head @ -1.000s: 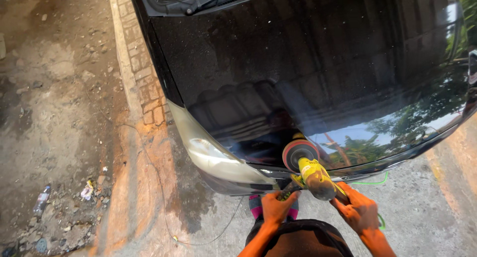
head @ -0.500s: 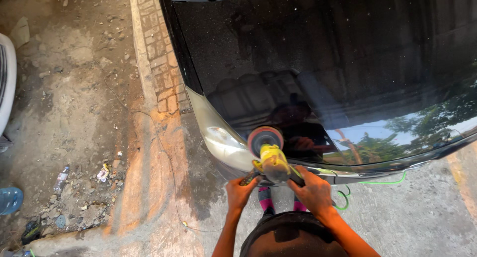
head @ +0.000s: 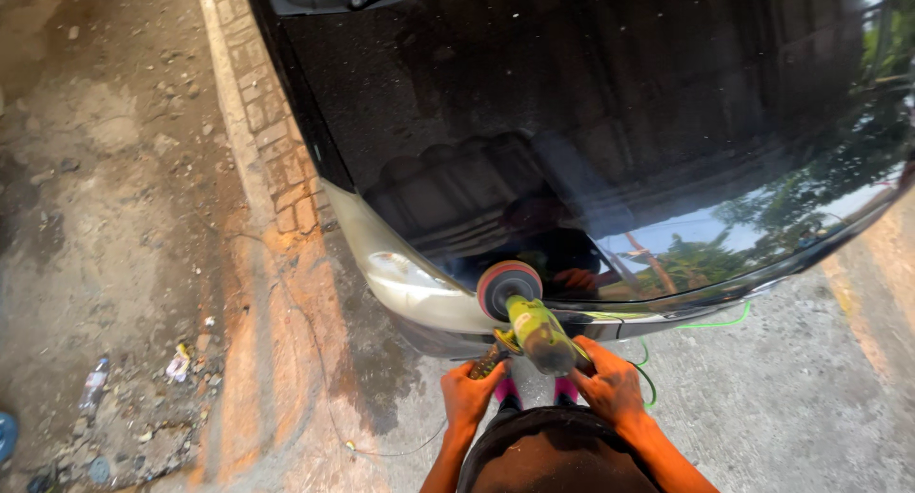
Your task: The person applies polish from a metal container onto the hood of a black car and then operates a power polisher tool to buff the surface.
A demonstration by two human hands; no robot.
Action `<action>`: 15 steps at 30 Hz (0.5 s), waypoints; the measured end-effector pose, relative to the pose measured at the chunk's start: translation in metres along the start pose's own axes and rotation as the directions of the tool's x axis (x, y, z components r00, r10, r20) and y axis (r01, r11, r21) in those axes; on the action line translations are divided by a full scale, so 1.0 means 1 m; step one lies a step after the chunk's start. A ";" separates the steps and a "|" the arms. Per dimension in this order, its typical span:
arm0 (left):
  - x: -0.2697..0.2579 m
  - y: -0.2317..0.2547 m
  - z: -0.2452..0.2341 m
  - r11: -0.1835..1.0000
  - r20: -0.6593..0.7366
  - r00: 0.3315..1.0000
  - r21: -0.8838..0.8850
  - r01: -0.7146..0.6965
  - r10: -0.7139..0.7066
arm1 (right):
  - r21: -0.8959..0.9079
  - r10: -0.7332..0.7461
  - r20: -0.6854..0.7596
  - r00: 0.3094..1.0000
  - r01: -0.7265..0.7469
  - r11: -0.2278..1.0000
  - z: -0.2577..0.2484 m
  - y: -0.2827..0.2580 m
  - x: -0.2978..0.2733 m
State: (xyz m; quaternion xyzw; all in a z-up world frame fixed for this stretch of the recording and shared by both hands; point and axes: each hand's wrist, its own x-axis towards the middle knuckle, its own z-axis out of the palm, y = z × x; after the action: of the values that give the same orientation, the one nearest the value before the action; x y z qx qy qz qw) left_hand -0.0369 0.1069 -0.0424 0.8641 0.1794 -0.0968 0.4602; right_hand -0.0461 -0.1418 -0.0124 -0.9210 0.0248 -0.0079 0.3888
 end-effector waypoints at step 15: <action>-0.015 0.070 0.055 0.966 0.221 0.947 0.057 -0.251 0.233 | 0.000 -0.032 -0.172 0.985 0.033 0.999 -0.002 0.140 -0.077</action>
State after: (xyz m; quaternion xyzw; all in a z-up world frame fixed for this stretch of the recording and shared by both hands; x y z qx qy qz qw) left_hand -0.0231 0.0224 -0.0151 0.8830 0.0176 -0.1386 0.4480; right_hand -0.1282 -0.2368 -0.1106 -0.9165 0.0433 -0.0937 0.3865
